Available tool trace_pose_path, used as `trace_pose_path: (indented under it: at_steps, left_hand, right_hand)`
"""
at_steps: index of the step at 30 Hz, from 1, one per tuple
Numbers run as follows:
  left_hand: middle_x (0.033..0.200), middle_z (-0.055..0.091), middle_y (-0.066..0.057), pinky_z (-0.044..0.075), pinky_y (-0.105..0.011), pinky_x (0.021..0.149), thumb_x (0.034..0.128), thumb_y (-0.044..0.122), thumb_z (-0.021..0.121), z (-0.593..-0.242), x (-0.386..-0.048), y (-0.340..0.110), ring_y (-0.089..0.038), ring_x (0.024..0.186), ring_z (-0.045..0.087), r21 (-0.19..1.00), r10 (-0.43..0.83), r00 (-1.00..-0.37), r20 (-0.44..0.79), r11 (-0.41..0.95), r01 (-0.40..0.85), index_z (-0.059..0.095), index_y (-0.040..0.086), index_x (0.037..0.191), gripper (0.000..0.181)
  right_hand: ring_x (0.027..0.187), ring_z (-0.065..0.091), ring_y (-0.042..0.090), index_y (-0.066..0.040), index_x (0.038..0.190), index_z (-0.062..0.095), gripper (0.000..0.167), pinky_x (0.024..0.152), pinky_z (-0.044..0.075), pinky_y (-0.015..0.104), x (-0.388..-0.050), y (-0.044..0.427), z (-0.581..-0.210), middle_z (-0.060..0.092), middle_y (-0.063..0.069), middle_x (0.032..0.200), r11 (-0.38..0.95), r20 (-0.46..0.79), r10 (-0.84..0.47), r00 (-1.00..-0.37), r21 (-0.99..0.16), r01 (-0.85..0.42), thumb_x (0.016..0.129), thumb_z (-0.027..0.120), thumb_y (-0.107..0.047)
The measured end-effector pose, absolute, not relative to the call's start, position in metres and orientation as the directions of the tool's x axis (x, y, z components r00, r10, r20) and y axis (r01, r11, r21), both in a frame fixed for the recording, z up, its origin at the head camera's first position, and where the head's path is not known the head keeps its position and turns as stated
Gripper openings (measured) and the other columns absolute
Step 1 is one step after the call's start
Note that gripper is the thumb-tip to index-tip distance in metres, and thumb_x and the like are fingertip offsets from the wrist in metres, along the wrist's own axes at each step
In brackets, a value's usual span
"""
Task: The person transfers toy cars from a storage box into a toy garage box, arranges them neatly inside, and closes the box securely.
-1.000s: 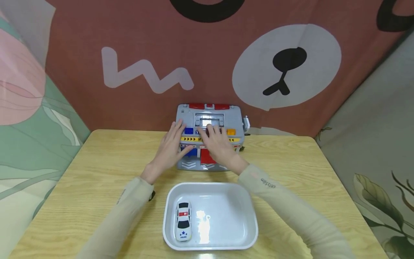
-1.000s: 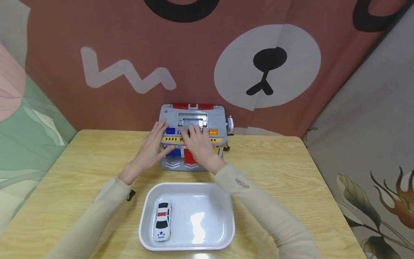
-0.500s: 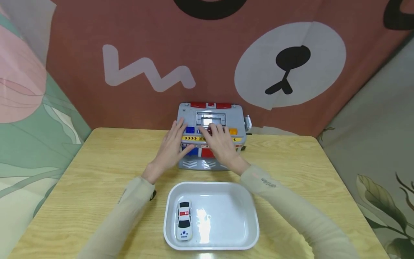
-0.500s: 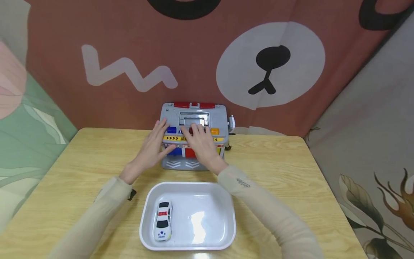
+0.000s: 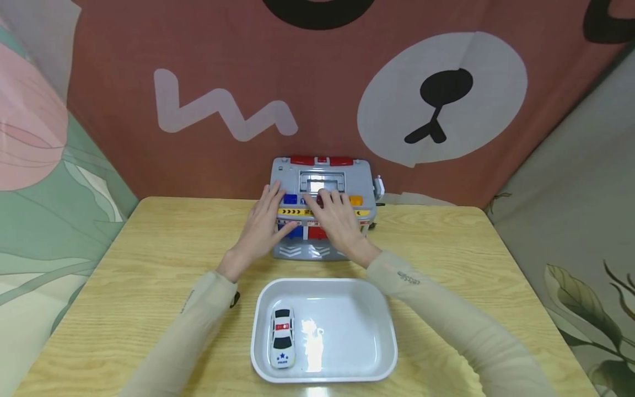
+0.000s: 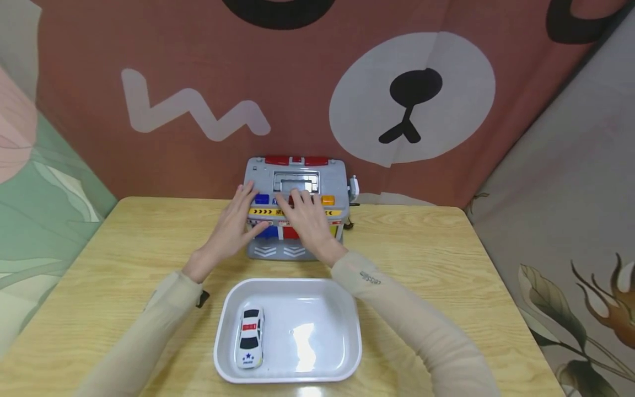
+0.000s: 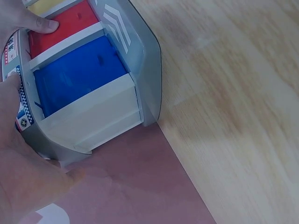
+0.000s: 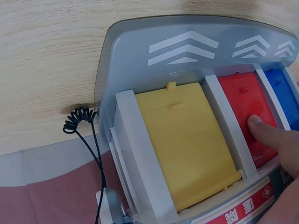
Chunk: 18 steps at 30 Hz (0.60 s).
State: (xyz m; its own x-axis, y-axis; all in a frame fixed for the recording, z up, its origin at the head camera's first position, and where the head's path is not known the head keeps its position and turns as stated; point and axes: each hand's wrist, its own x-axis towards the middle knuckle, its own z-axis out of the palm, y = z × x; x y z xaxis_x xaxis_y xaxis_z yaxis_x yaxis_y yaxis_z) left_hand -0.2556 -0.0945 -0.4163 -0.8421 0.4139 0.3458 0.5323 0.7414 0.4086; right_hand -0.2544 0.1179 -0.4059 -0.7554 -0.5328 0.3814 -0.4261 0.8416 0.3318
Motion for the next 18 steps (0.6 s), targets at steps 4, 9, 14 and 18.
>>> trace_pose_path:
  at_steps: [4, 9, 14, 18]
  left_hand:
    - [0.162, 0.003, -0.006, 0.015, -0.058, 0.112, 0.0927, 0.051, 0.058, -0.4158, -0.2553, -0.0947, -0.024, 0.147, -0.006, 0.41, 0.412, -0.844, 0.342, 0.743, 0.529, 0.024, 0.007, 0.153, 0.081]
    - [0.162, 0.003, -0.006, 0.017, -0.06, 0.111, 0.0925, 0.051, 0.058, -0.4163, -0.2566, -0.0957, -0.028, 0.147, -0.002, 0.409, 0.414, -0.842, 0.346, 0.741, 0.533, 0.025, 0.007, 0.152, 0.081]
    - [0.162, 0.002, -0.005, 0.017, -0.06, 0.111, 0.0929, 0.051, 0.057, -0.4168, -0.2574, -0.0962, -0.03, 0.147, 0.0, 0.406, 0.414, -0.84, 0.352, 0.741, 0.535, 0.025, 0.007, 0.152, 0.08]
    - [0.162, 0.002, -0.005, 0.017, -0.061, 0.111, 0.0928, 0.052, 0.057, -0.4179, -0.2566, -0.096, -0.03, 0.147, 0.0, 0.407, 0.418, -0.838, 0.351, 0.738, 0.538, 0.025, 0.007, 0.152, 0.081]
  right_hand:
    - [0.094, 0.042, 0.029, -0.021, 0.143, 0.036, 0.08, 0.074, 0.038, 0.035, -0.2544, 0.1172, -0.4062, 0.047, 0.014, 0.121, 0.841, 0.388, -0.534, -0.751, 0.336, -0.423, 0.077, 0.08, -0.009]
    - [0.094, 0.043, 0.029, -0.021, 0.143, 0.036, 0.08, 0.075, 0.039, 0.035, -0.255, 0.1155, -0.4062, 0.047, 0.015, 0.122, 0.848, 0.387, -0.522, -0.761, 0.333, -0.412, 0.078, 0.08, -0.009]
    - [0.097, 0.044, 0.03, -0.021, 0.143, 0.036, 0.078, 0.077, 0.04, 0.036, -0.2553, 0.1153, -0.4067, 0.047, 0.016, 0.123, 0.848, 0.389, -0.522, -0.759, 0.334, -0.412, 0.079, 0.079, -0.011]
    - [0.101, 0.044, 0.031, -0.02, 0.145, 0.035, 0.078, 0.081, 0.042, 0.038, -0.2532, 0.1165, -0.4075, 0.046, 0.017, 0.125, 0.846, 0.381, -0.525, -0.761, 0.329, -0.419, 0.081, 0.078, -0.011]
